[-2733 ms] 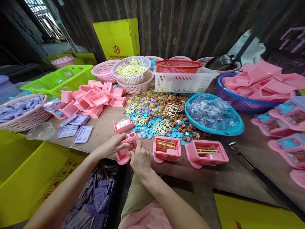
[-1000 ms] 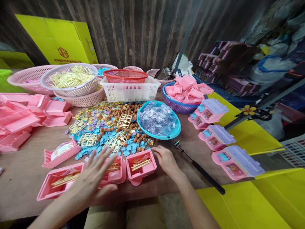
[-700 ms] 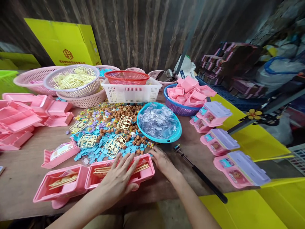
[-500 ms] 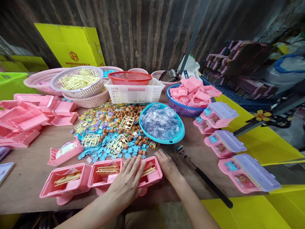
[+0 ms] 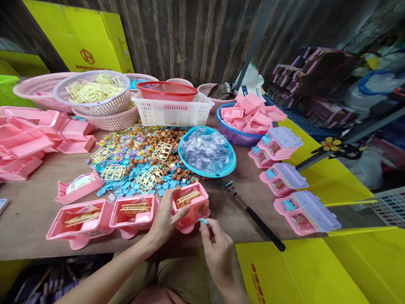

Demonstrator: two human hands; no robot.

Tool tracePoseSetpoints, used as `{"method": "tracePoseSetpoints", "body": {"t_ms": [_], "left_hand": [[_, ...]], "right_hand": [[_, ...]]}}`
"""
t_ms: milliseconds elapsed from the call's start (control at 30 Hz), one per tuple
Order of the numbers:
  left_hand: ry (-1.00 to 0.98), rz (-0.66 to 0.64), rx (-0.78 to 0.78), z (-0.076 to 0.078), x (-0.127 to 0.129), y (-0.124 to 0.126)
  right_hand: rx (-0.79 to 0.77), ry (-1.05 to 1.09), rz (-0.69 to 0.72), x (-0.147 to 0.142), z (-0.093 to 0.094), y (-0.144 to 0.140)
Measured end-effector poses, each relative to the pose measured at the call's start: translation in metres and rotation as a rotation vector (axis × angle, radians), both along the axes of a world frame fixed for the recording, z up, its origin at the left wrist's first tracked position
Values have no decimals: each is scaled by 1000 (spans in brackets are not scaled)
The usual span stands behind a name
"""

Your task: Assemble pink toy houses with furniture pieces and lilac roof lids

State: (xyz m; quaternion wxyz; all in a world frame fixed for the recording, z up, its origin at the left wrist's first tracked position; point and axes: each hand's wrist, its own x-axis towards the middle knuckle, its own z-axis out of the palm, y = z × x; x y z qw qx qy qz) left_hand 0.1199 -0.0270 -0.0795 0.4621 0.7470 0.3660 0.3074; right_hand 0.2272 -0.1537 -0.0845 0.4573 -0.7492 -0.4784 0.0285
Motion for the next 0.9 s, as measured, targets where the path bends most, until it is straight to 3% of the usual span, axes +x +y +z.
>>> {"method": "tracePoseSetpoints", "body": {"t_ms": [200,500,733,900], "left_hand": [[-84,-20,-70,-1,0,3],[-101,19,-116,-3,4,1],[-92,31,-139,-1,4,0],[-113,68,-149,-1,6,-1]], "right_hand": [[50,-173,98,-14,9,21],[43,-354,84,-24,13,34],[-18,-361,54,-27,11,36],[-68,-544,4,-33,15,40]]}}
